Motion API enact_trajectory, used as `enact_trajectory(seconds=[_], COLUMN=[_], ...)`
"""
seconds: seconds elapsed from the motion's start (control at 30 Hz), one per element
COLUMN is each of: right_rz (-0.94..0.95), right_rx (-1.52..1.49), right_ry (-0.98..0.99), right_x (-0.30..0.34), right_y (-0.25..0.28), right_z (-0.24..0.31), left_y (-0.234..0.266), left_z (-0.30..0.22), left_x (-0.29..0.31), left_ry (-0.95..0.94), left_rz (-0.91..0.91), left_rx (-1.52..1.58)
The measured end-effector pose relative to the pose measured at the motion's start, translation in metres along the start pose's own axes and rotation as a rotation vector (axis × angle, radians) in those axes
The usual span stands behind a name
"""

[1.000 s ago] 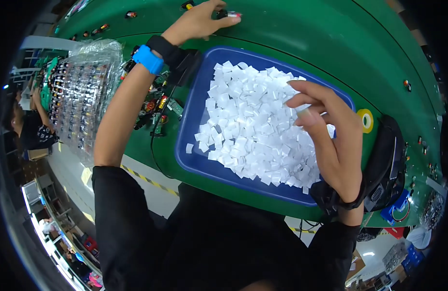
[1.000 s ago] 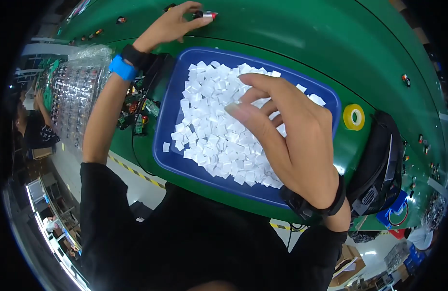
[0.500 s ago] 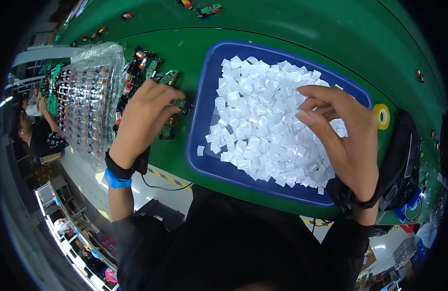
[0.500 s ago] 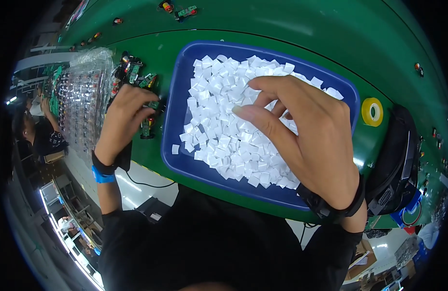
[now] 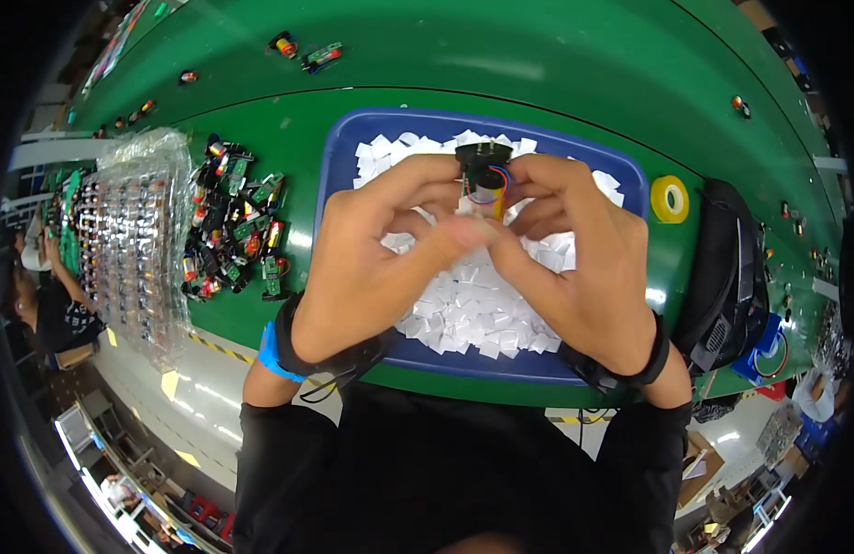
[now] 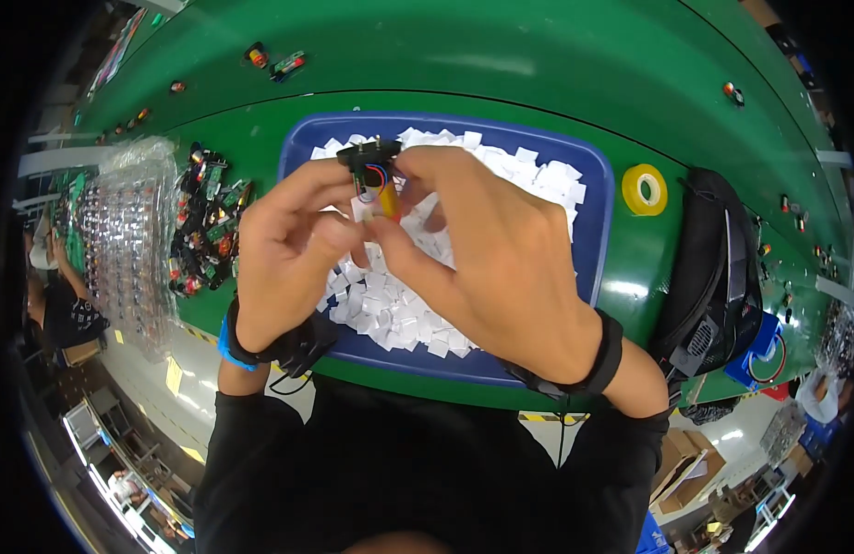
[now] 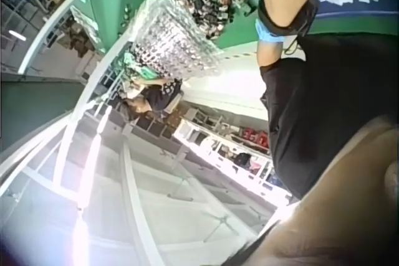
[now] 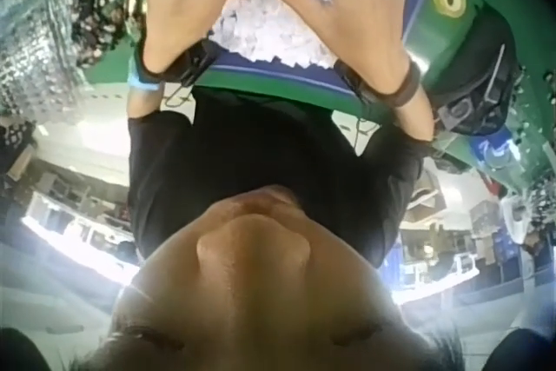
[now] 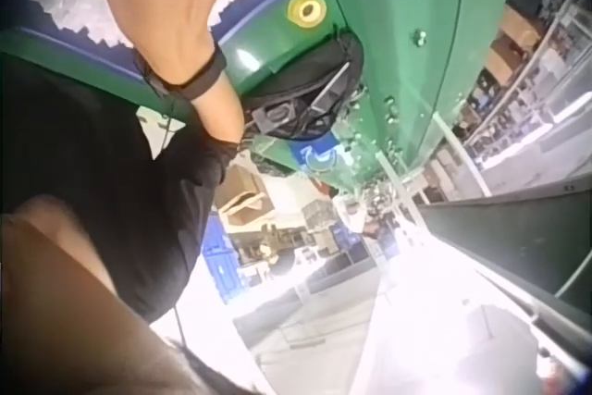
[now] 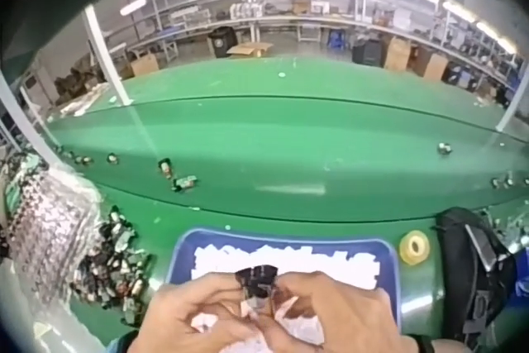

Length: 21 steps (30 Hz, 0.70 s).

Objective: Manually assemble small electronic motor components by attaching plastic end caps and parts to the metal bodies.

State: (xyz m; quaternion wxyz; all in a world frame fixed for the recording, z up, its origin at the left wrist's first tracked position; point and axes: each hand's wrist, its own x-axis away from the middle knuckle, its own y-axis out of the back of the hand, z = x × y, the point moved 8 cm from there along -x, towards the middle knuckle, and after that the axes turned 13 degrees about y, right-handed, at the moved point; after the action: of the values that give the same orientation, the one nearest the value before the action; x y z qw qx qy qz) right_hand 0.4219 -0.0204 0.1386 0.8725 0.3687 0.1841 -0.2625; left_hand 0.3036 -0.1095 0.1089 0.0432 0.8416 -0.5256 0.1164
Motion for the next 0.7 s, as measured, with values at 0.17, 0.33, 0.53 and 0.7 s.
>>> enact_trajectory(seconds=[0.17, 0.33, 0.53, 0.7], right_rz=[-0.065, -0.031, 0.022, -0.049], right_rx=[0.313, 0.254, -0.054, -0.03], right_ry=[0.174, 0.133, -0.043, -0.093], right_x=[0.001, -0.002, -0.002, -0.002], right_y=[0.005, 0.007, 0.007, 0.011], right_z=[0.012, 0.006, -0.009, -0.024], left_y=[-0.011, -0.01, 0.007, -0.003], left_z=[-0.014, -0.014, 0.008, 0.017], left_x=[-0.004, -0.001, -0.014, -0.013], left_ry=[-0.249, -0.355, 0.133, 0.308], left_rz=[-0.164, -0.18, -0.008, 0.254], left_rx=[-0.495, -0.589, -0.105, 0.208])
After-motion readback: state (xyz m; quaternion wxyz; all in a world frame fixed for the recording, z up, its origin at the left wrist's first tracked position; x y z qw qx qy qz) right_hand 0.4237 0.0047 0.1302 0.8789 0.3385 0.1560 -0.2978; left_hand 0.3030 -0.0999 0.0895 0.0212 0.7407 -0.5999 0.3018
